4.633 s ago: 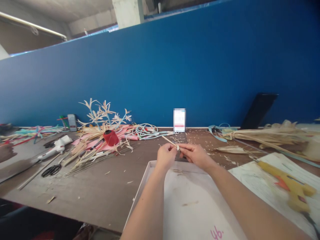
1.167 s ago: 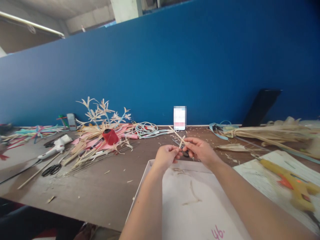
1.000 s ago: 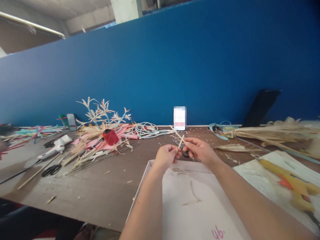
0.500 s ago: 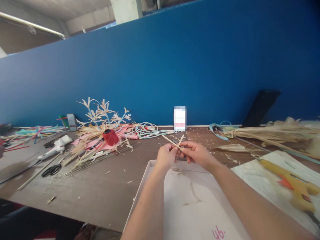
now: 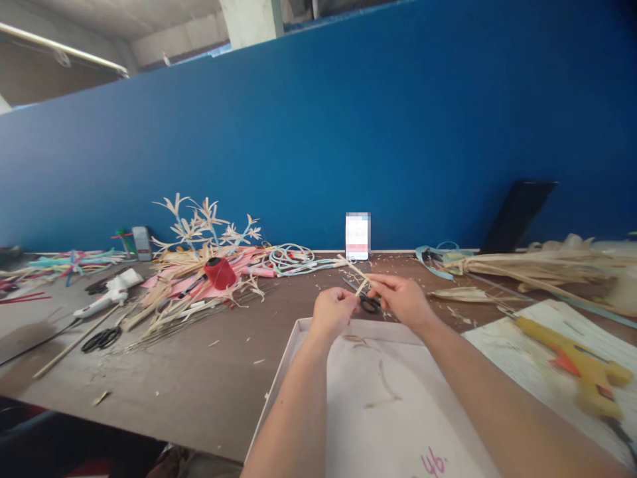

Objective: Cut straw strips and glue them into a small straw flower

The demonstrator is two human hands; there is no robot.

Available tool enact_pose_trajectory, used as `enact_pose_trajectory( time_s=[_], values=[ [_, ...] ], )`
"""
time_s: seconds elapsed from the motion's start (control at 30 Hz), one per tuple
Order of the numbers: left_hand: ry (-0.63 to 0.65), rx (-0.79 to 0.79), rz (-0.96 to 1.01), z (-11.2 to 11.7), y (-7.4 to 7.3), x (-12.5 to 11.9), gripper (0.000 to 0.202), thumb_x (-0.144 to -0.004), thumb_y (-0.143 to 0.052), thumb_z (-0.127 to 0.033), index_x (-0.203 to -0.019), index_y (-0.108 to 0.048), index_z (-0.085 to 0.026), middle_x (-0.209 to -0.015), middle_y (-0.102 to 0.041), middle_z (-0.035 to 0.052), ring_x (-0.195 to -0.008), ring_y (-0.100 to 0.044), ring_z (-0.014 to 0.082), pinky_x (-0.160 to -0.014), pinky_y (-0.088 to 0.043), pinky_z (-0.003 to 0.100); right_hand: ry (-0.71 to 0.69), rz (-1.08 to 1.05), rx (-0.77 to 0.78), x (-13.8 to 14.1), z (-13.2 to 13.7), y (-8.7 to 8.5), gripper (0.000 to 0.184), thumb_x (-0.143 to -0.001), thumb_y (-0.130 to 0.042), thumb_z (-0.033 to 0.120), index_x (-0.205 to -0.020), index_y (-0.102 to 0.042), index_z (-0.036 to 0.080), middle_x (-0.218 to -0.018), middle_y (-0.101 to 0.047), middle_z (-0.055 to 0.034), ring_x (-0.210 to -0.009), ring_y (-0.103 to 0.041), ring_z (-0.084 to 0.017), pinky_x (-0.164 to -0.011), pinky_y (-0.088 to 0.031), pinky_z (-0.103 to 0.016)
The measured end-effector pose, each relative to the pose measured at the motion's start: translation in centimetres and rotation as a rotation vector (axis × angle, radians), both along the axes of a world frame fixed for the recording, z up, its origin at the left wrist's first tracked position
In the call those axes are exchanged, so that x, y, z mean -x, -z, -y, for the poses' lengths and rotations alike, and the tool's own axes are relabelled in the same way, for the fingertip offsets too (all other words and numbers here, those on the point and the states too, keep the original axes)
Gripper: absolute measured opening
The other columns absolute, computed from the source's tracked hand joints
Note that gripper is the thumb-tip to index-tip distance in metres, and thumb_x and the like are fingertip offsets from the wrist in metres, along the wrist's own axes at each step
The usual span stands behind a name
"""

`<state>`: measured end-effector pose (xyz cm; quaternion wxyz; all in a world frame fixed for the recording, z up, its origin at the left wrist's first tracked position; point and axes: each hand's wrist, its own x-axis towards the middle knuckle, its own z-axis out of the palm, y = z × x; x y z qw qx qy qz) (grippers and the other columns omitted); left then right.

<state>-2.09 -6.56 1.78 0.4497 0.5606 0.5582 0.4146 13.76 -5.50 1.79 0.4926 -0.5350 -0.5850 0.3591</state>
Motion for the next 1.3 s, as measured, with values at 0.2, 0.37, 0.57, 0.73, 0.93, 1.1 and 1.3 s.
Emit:
enact_pose_trajectory(
  time_s=[0.2,0.37,0.57,0.73,0.93,1.1,1.3],
  values=[
    [-0.023,0.058,0.062,-0.3,0.2,-0.2,0.017,-0.065,-0.052,-0.024,-0.072,-0.064,-0.014,-0.064,-0.061,0.0038,-0.046,-0.045,0.0079,-0.040,-0.035,0.018,-0.110,-0.295,0.093,-1.1,0.3,-0.7,0.057,-0.074,-0.057,0.042,-0.126,-0.047,0.021,-0.075,-0.064,-0.0041,-0.041,-0.042,-0.005,-0.036,-0.026,-0.018],
    [-0.034,-0.031,0.008,-0.5,0.6,0.0,0.018,-0.068,-0.053,-0.029,-0.069,-0.063,-0.014,-0.055,-0.057,0.0010,-0.043,-0.044,0.0078,-0.040,-0.034,0.019,-0.413,-0.190,0.224,0.4,1.1,-0.3,0.054,-0.071,-0.061,0.040,-0.120,-0.053,0.018,-0.066,-0.063,-0.0027,-0.040,-0.042,-0.005,-0.038,-0.029,-0.019],
    [-0.041,-0.136,-0.069,-0.6,1.1,0.0,0.016,-0.068,-0.052,-0.026,-0.068,-0.064,-0.015,-0.057,-0.059,0.0003,-0.046,-0.045,0.0076,-0.044,-0.034,0.019,-0.211,-0.040,0.124,0.9,0.2,0.4,0.035,-0.072,-0.058,0.031,-0.104,-0.065,0.017,-0.061,-0.061,-0.0006,-0.038,-0.037,-0.005,-0.039,-0.031,-0.020],
    [-0.030,-0.037,0.042,-0.4,0.7,-0.3,0.018,-0.066,-0.051,-0.024,-0.072,-0.064,-0.014,-0.061,-0.061,0.0024,-0.044,-0.044,0.0077,-0.040,-0.033,0.019,0.044,-0.136,0.065,-1.3,-0.6,0.3,0.041,-0.073,-0.057,0.036,-0.111,-0.061,0.019,-0.069,-0.063,-0.0026,-0.041,-0.039,-0.006,-0.038,-0.030,-0.020],
    [-0.066,0.003,0.036,-0.4,0.6,-0.3,0.018,-0.067,-0.052,-0.026,-0.072,-0.064,-0.014,-0.061,-0.060,0.0029,-0.045,-0.045,0.0084,-0.040,-0.034,0.019,-0.305,-0.353,0.212,-0.9,0.4,-0.2,0.056,-0.072,-0.060,0.041,-0.124,-0.048,0.023,-0.071,-0.062,-0.0014,-0.041,-0.040,-0.005,-0.036,-0.022,-0.017],
    [-0.054,-0.116,-0.064,-0.6,1.1,-0.2,0.019,-0.069,-0.051,-0.028,-0.073,-0.065,-0.015,-0.059,-0.060,0.0014,-0.045,-0.046,0.0081,-0.043,-0.035,0.019,-0.417,-0.149,0.206,0.6,0.8,0.3,0.043,-0.073,-0.060,0.038,-0.110,-0.059,0.016,-0.067,-0.062,-0.0018,-0.040,-0.040,-0.004,-0.039,-0.027,-0.018],
    [-0.063,-0.153,-0.113,-0.5,1.0,-0.3,0.018,-0.068,-0.051,-0.026,-0.070,-0.066,-0.016,-0.061,-0.062,0.0015,-0.050,-0.048,0.0090,-0.047,-0.036,0.019,-0.240,-0.111,0.132,0.6,0.1,0.7,0.037,-0.071,-0.059,0.036,-0.102,-0.064,0.016,-0.062,-0.061,-0.0006,-0.038,-0.037,-0.005,-0.039,-0.030,-0.020]
  ],
)
